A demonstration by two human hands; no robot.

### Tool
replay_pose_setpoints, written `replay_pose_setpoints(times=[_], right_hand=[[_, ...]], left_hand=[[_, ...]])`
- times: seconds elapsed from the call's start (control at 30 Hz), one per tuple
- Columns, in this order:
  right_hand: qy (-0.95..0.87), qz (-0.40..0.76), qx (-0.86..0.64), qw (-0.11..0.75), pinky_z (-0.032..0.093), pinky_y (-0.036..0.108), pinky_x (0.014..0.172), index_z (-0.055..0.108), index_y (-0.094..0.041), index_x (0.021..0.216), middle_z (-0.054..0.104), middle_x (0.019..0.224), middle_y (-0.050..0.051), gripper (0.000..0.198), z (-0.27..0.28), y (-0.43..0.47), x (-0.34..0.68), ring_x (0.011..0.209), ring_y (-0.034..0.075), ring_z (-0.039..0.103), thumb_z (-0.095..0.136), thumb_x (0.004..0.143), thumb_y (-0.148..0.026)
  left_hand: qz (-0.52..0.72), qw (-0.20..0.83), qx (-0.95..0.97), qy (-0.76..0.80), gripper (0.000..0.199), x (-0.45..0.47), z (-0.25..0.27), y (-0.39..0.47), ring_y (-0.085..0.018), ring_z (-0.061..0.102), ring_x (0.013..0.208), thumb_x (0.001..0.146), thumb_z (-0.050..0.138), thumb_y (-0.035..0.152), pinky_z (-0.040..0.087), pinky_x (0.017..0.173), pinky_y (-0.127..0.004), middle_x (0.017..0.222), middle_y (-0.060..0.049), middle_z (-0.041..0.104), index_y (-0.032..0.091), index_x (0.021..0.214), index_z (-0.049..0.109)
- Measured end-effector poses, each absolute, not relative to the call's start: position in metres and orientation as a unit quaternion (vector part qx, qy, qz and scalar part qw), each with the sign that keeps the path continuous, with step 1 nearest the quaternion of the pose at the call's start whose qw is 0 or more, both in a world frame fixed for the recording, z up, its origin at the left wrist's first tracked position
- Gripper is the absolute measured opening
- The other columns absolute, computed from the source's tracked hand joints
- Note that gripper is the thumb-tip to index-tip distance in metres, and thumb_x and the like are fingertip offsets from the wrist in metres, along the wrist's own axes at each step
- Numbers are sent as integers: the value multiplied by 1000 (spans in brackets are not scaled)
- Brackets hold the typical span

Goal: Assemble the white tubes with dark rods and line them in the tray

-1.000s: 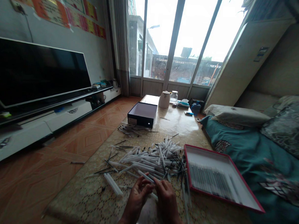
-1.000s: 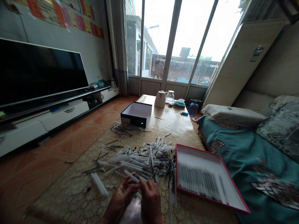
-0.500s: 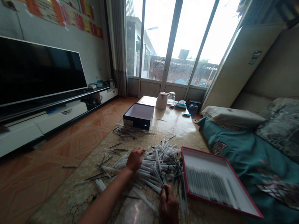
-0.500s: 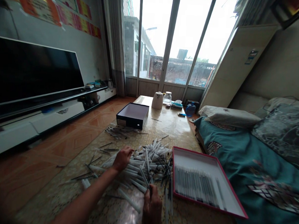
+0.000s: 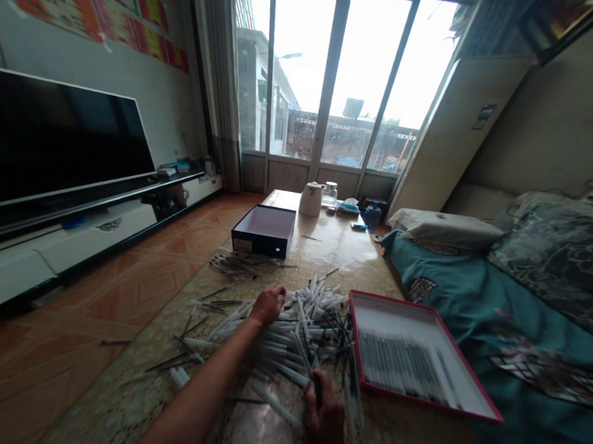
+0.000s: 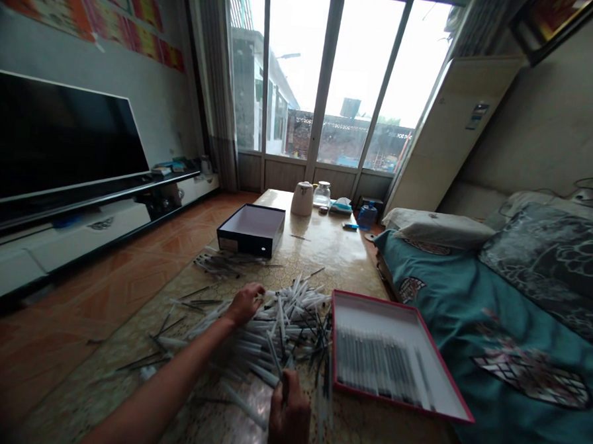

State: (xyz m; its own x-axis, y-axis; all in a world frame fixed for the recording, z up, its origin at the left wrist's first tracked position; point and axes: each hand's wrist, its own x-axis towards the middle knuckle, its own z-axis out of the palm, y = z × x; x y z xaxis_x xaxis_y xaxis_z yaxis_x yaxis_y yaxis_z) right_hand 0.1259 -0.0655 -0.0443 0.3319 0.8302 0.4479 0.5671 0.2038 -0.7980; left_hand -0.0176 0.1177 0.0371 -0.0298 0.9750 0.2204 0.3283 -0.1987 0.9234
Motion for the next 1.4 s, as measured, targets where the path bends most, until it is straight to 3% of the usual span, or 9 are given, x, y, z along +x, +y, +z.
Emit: replay_pose_setpoints(times=[0.13, 0.33, 0.43, 0.57, 0.67, 0.93, 1.4], right_hand=[[-603, 127, -599, 512, 48, 25, 59, 59, -19, 98, 67, 74, 5, 27, -44, -67, 129, 64, 18, 65, 37, 91, -34], [-640, 132, -599, 463, 48, 27, 61, 56, -17, 100, 66, 75, 6, 25, -38, -70, 133, 65, 19, 65, 36, 90, -27], [-663, 106, -592, 446, 47, 27, 59, 57, -16, 98, 65, 71, 6, 27, -37, -72, 131, 61, 19, 64, 33, 91, -26], [-689, 76, -575, 434, 43, 24, 54, 60, -16, 101, 67, 71, 6, 30, -33, -74, 128, 58, 18, 65, 33, 94, -29], [-707, 98, -556, 425, 42, 22, 57, 61, -18, 100, 69, 79, 6, 30, -22, -76, 127, 65, 17, 66, 34, 96, -31], [-772, 88, -533, 334, 36, 21, 60, 58, -20, 79, 63, 73, 3, 26, 14, -82, 132, 66, 15, 62, 38, 94, -27], [-796, 83, -519, 299, 31, 22, 59, 57, -20, 81, 61, 73, 1, 22, 15, -80, 130, 67, 13, 60, 40, 93, -24]], left_hand=[[505, 394, 567, 518, 17, -34, 30, 89, -16, 55, 63, 65, 67, 32, 43, 62, -28, 65, 1, 58, 19, 71, 58], [514, 489, 495, 502, 40, -50, 16, 39, -15, 58, 55, 57, 74, 47, 43, 49, -25, 62, -1, 63, 15, 78, 61], [522, 575, 412, 476, 42, -48, 16, 15, -15, 64, 62, 62, 75, 42, 47, 53, -23, 76, -6, 71, 14, 92, 65], [573, 667, 209, 429, 25, -44, 16, -13, -13, 68, 67, 68, 75, 23, 52, 59, -21, 84, -7, 73, 15, 88, 63], [605, 671, 126, 409, 11, -43, 13, -24, -12, 69, 64, 74, 69, 13, 54, 58, -20, 79, -5, 73, 16, 81, 59], [623, 634, 84, 450, 10, -37, 7, -33, -11, 68, 57, 83, 56, 5, 55, 54, -19, 71, -7, 73, 13, 85, 61], [619, 621, 109, 468, 7, -35, 5, -42, -10, 67, 57, 82, 59, 7, 55, 55, -19, 71, -7, 73, 12, 83, 64]])
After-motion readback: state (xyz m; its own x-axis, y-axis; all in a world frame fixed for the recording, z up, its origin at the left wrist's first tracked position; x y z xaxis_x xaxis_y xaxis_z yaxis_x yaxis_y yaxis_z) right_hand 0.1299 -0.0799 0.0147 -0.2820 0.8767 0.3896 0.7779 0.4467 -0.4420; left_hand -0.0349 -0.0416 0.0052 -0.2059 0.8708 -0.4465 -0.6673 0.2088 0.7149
